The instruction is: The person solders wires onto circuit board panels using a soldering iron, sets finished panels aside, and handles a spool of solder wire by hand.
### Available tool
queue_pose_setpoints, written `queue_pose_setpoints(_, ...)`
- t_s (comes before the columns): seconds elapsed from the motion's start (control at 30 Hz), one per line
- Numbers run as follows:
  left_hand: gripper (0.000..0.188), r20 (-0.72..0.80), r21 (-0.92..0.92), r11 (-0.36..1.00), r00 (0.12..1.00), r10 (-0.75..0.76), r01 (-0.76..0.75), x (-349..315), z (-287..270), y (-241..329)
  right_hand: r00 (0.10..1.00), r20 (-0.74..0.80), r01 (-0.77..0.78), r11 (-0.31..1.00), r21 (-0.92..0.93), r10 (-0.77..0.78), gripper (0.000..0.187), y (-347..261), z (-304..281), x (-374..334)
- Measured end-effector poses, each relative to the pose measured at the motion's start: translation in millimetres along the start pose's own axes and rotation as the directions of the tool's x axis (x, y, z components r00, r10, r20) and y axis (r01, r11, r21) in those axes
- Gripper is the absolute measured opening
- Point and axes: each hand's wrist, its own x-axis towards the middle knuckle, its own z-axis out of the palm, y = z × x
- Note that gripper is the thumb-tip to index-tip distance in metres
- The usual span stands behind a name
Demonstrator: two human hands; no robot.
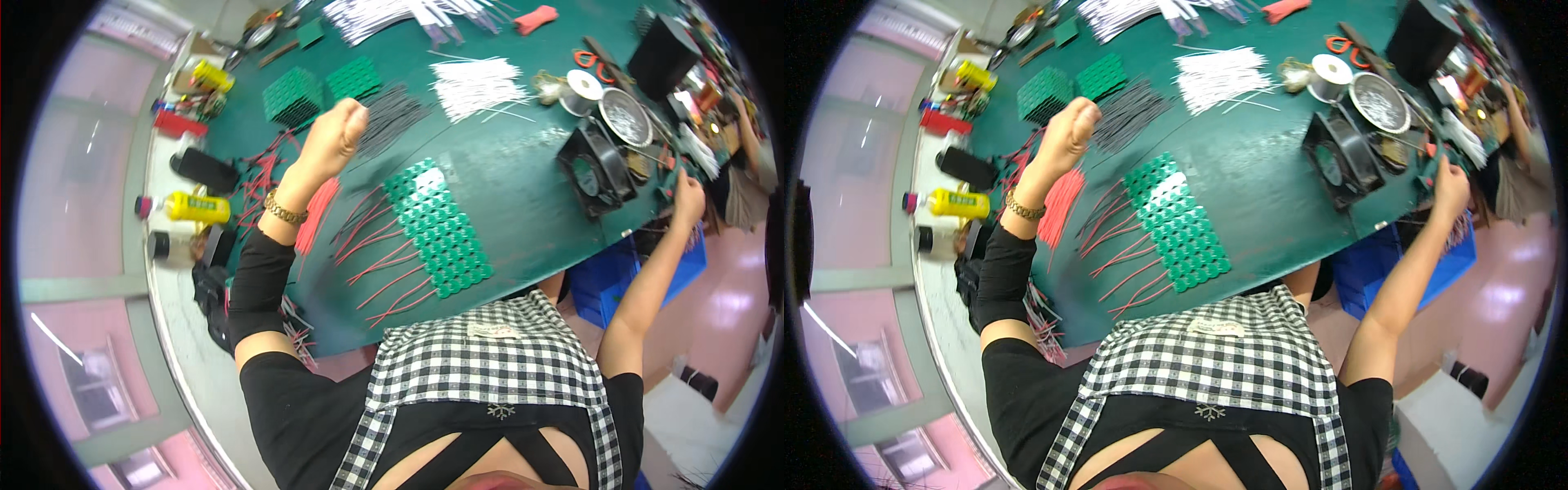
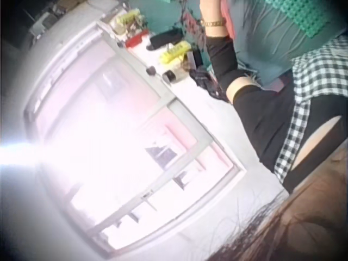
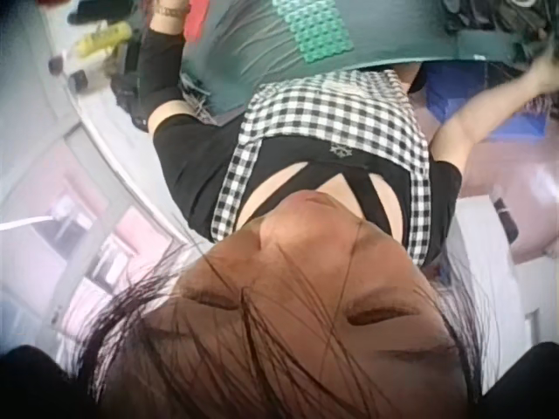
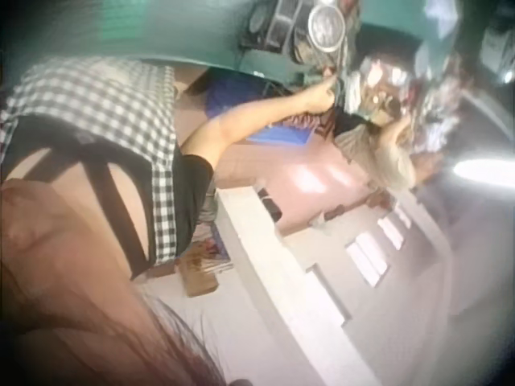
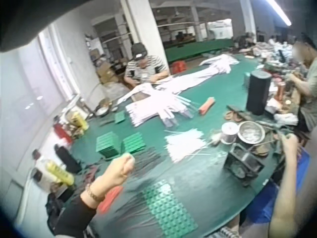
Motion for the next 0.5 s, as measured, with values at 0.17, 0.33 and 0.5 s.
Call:
queue_pose_setpoints(0.17, 0.026, -0.304, 0.162, 0.932, 0.915, -0.265, 0.324, -51, -53, -26, 0.946, -0.306, 0.205, 0.927, 0.314, -0.106, 0.038, -33, -34, -6)
queue_pose_setpoints(0.33, 0.024, -0.359, 0.377, 0.839, 0.897, -0.258, 0.392, -94, -83, -52, 0.871, -0.408, 0.489, 0.582, 0.65, -0.275, 0.023, -131, -76, -85)
queue_pose_setpoints(0.5, 0.024, -0.262, 0.39, 0.872, 0.943, -0.204, 0.296, -94, -56, -64, 0.497, -0.659, 0.836, 0.109, 0.538, -0.564, 0.018, -135, -86, -178)
